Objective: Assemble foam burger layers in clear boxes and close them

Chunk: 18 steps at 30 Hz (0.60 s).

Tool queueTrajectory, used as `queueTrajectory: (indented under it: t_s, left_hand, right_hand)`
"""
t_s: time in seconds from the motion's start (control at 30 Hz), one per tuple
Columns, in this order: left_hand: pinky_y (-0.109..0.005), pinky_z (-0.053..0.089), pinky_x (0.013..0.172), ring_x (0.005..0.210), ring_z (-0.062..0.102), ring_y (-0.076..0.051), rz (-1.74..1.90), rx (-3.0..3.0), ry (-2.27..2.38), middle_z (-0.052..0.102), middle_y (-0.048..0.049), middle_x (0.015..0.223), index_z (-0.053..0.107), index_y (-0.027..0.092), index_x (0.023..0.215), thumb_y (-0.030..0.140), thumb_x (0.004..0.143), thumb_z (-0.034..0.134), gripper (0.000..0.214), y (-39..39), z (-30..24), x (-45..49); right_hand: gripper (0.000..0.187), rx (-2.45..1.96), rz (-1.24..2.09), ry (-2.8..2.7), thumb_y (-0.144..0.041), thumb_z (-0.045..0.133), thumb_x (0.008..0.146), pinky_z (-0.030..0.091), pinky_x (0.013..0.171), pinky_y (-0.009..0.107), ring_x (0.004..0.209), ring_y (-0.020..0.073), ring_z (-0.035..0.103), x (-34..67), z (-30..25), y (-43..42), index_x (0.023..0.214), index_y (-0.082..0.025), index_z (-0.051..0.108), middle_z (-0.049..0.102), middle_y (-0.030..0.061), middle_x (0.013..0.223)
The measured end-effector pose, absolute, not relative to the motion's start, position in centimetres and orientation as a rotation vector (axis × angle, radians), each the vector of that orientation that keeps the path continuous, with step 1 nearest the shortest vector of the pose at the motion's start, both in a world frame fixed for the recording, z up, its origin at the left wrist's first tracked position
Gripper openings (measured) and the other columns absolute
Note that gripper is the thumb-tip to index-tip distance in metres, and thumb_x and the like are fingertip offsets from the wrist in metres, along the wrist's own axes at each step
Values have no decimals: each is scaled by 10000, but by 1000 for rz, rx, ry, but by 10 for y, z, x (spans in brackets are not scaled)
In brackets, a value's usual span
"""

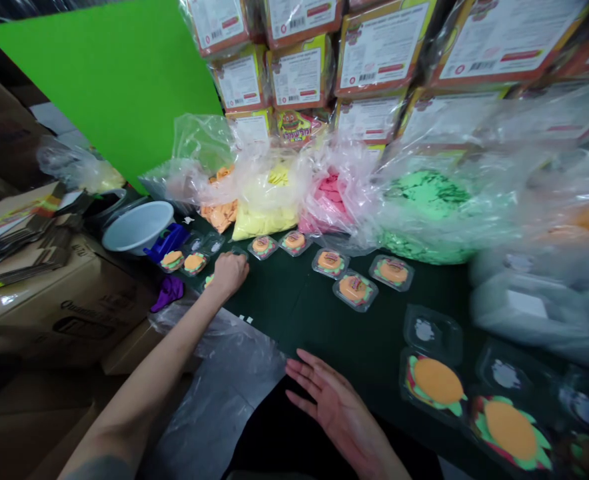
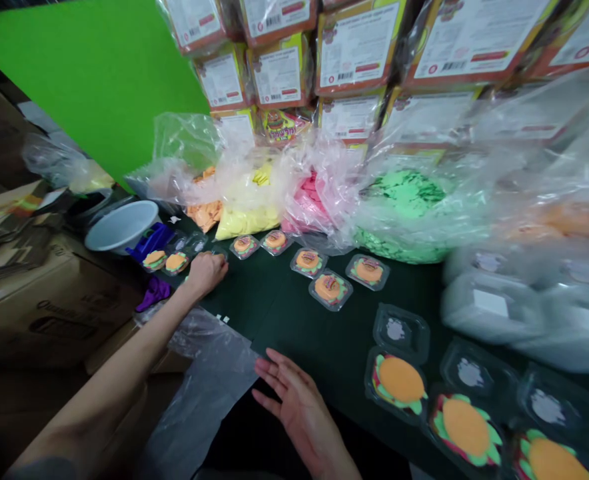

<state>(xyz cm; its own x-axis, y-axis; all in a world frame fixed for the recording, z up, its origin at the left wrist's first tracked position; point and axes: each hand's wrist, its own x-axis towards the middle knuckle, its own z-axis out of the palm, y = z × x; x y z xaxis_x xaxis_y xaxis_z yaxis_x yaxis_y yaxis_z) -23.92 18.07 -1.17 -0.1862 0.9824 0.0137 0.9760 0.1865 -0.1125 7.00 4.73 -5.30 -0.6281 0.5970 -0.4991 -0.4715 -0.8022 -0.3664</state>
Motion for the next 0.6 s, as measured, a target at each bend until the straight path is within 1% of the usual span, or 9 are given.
queueTrajectory:
  t_s: [0.17, 0.27, 0.33, 0.4, 0.43, 0.5, 0.57, 0.6]
  left_hand:
    - [-395, 477, 777, 851, 694, -325, 134, -2097, -2346, 706, -204, 830, 746, 99, 886, 251, 921, 476, 312, 155, -7, -159]
    - [-387, 492, 721, 807, 708, -329, 117, -2230, -2322, 719, -200, 830, 758, 106, 883, 285, 908, 513, 305, 151, -2, -103]
    - [-390, 499, 723, 823, 716, -336, 82, -2324, -2333, 725, -210, 860, 763, 102, 894, 289, 913, 516, 310, 151, 2, -70]
    - [-399, 501, 738, 849, 718, -344, 29, -2413, -2363, 724, -221, 882, 760, 95, 895, 298, 932, 506, 327, 151, 3, -44]
    - [-403, 499, 747, 859, 716, -347, -4, -2449, -2379, 721, -224, 883, 755, 94, 888, 321, 945, 507, 342, 151, 3, -34]
    - [-411, 492, 756, 866, 704, -356, -75, -2506, -2394, 706, -218, 857, 737, 103, 851, 437, 959, 529, 408, 149, 1, -25]
    - [-411, 481, 765, 849, 686, -354, -214, -2550, -2409, 675, -181, 777, 707, 132, 792, 581, 911, 588, 480, 148, 2, -30]
    - [-406, 475, 777, 838, 673, -343, -336, -2571, -2405, 653, -152, 735, 690, 150, 772, 620, 877, 622, 486, 149, 4, -37]
  right_hand:
    - [486, -841, 2450, -224, -428, 876, 717, 447, 1071, 520, 1310, 343, 569, 59, -64, 30, 1120, -186, 754, 710, 163, 1275]
    - [465, -858, 2420, -138, -379, 900, 687, 449, 1064, 503, 1254, 319, 612, 55, -69, 23, 1097, -217, 752, 712, 141, 1277]
    - [398, -839, 2364, -46, -357, 902, 681, 454, 1062, 498, 1204, 300, 642, 54, -70, 20, 1031, -231, 759, 739, 114, 1225]
    - [303, -794, 2328, 39, -350, 883, 698, 454, 1072, 491, 1169, 290, 664, 56, -70, 21, 943, -219, 761, 766, 102, 1153]
    - [261, -769, 2322, 73, -346, 867, 713, 451, 1083, 486, 1159, 288, 672, 59, -70, 22, 906, -208, 759, 775, 104, 1123]
    - [214, -728, 2330, 123, -340, 827, 749, 436, 1109, 473, 1152, 286, 684, 64, -71, 24, 880, -186, 757, 784, 115, 1094]
    - [221, -698, 2348, 161, -342, 797, 773, 420, 1132, 455, 1159, 287, 688, 70, -72, 26, 894, -162, 759, 785, 131, 1094]
    - [246, -684, 2355, 176, -348, 788, 778, 414, 1140, 448, 1171, 290, 685, 73, -73, 26, 916, -147, 760, 781, 142, 1105]
